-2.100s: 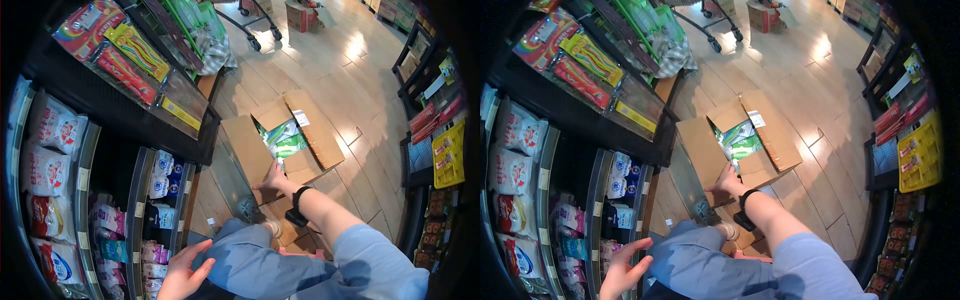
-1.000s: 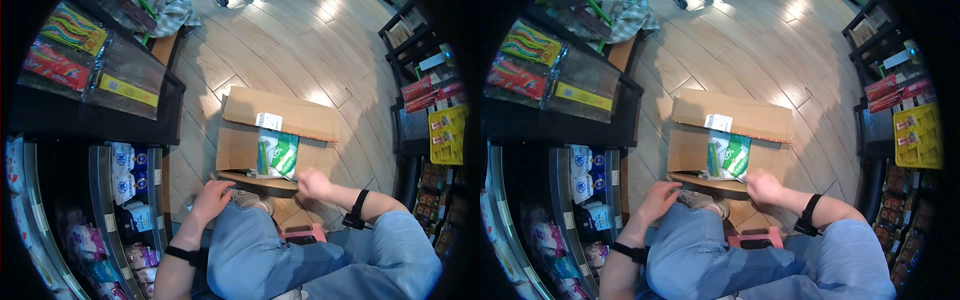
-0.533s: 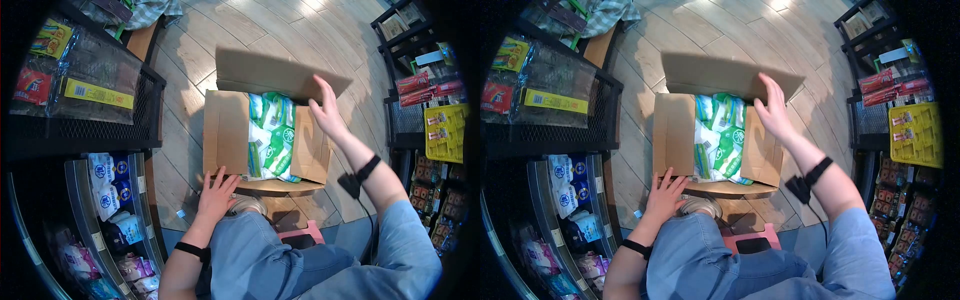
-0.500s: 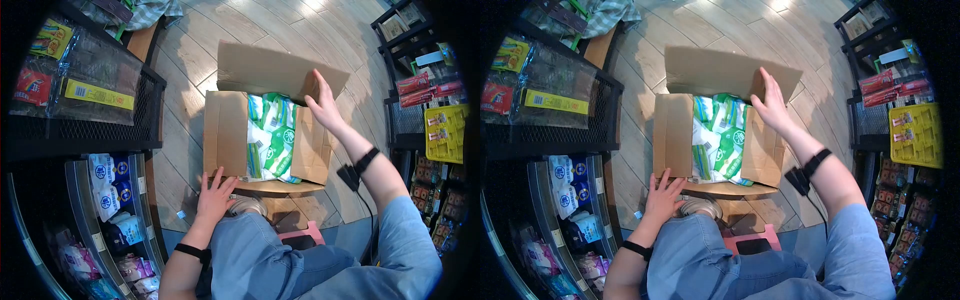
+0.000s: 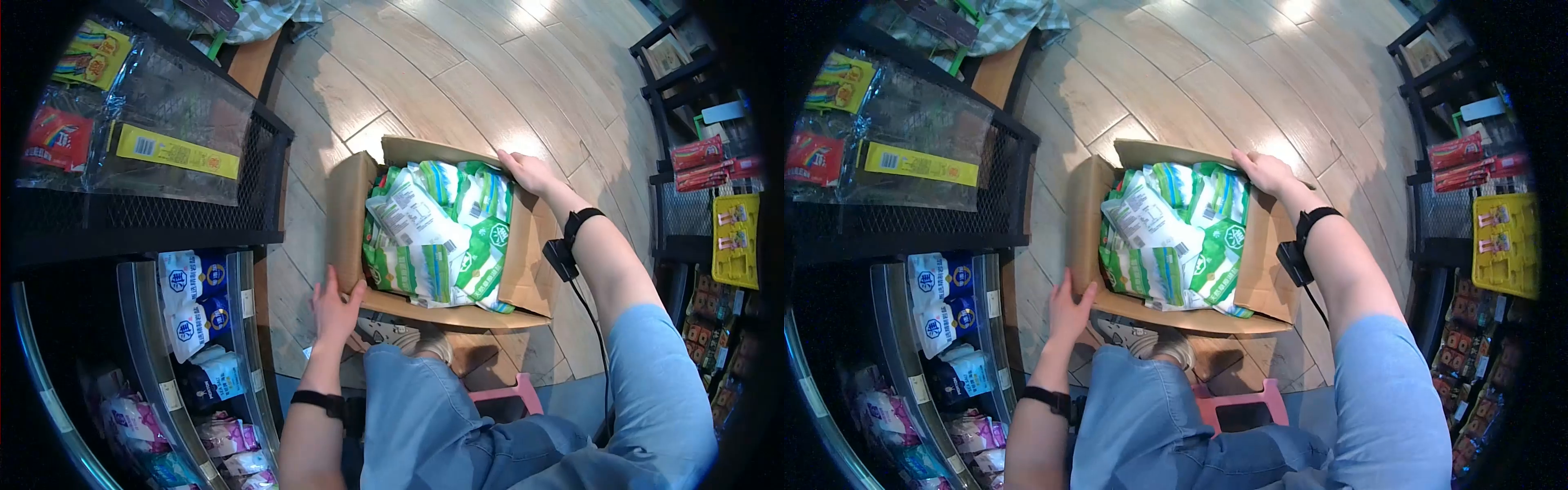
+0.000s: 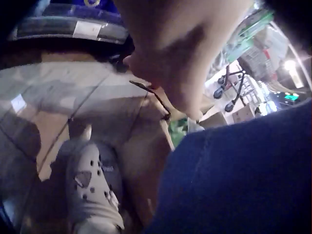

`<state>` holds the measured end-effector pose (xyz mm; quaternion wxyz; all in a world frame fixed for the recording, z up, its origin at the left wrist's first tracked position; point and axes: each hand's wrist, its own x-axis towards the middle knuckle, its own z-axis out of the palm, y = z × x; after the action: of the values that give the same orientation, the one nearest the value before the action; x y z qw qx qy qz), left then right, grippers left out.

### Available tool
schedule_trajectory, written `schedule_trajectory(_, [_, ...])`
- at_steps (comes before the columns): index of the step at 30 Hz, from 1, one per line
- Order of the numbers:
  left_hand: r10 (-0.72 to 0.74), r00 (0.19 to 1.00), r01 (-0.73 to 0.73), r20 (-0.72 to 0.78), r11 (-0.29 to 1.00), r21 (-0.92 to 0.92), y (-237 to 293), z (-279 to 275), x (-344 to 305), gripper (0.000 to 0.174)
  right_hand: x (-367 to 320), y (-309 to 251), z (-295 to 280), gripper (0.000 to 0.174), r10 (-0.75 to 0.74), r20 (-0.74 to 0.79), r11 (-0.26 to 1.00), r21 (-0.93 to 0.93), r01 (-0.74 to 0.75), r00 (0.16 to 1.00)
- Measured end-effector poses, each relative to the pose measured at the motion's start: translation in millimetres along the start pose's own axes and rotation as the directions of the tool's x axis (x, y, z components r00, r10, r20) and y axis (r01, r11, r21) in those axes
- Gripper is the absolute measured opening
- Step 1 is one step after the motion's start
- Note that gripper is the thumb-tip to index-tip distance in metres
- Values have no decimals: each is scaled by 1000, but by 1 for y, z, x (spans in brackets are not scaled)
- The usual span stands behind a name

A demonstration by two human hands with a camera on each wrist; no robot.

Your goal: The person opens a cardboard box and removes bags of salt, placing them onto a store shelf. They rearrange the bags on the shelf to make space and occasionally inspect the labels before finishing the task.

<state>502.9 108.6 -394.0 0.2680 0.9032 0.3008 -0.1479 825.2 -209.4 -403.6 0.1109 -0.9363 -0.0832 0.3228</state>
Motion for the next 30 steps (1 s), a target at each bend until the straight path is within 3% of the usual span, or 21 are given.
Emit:
schedule_trajectory(1, [1,1000,-1,-4,1000,0,-6,9,7,70,3,5,7,66,-58,-145,998,29,62,988])
schedule_trajectory(2, [-10,997,22,72,986,-163,-11,20,13,63,4,11,15,58,-106,-285,991,49,125,953])
schedule_trajectory(3, [-8,989,56,149,946,-320,-13,26,16,56,-7,6,14,58,-105,-287,991,47,123,952])
schedule_trajectory(4, [-7,988,56,151,945,-322,-9,25,14,56,-29,-4,12,48,-354,-490,935,-179,306,796])
schedule_trajectory(5, [8,989,39,149,950,-309,-2,20,11,50,-48,-12,12,40,-594,-594,805,-432,407,544])
schedule_trajectory(6, [20,990,23,142,955,-297,0,15,11,45,-63,-16,18,31,-658,-552,741,-357,569,512])
schedule_trajectory(7, [14,991,28,137,953,-301,-3,15,12,45,-77,-13,33,24,-747,-464,655,-393,646,476])
schedule_trajectory(8, [23,990,21,139,952,-306,-6,17,14,44,-96,-14,39,19,-757,-196,652,-295,699,623])
schedule_trajectory(9, [37,989,10,145,951,-310,-9,20,15,43,-109,-10,57,17,-828,-225,561,-373,739,515])
schedule_trajectory(13, [79,992,-37,95,924,-382,-24,39,19,45,-136,8,69,16,-811,-161,564,-467,681,562])
schedule_trajectory(16, [68,994,-44,80,962,-271,-33,46,19,50,-154,4,33,16,-850,-70,478,-520,708,523])
schedule_trajectory(18, [43,999,-36,20,966,-254,-32,42,15,58,-182,-6,-9,21,-743,78,574,-436,693,665])
schedule_trajectory(19, [-16,994,44,110,966,-253,-19,25,10,64,-193,-1,-21,22,-796,-77,576,-406,710,601])
schedule_trajectory(20, [-10,994,38,108,965,-258,-18,25,9,64,-209,5,-40,23,-723,-38,631,-443,637,690])
schedule_trajectory(22, [-24,997,40,74,972,-230,-22,25,7,67,-230,50,-56,29,-470,-20,735,-563,378,882])
schedule_trajectory(23, [-10,998,23,63,978,-208,-22,25,8,68,-237,72,-62,45,-172,99,861,-469,198,980])
schedule_trajectory(24, [1,998,13,66,978,-208,-21,25,7,68,-242,100,-55,45,-164,92,864,-468,188,982])
schedule_trajectory(26, [-11,999,17,36,985,-174,-16,26,7,69,-238,152,-10,70,-57,53,907,-414,74,997])
schedule_trajectory(28, [-11,1000,16,29,987,-160,-9,23,2,69,-215,175,48,86,72,-28,980,-185,-76,997])
schedule_trajectory(30, [5,1000,-4,4,985,-173,-11,25,0,70,-208,107,34,69,326,221,912,184,-368,919])
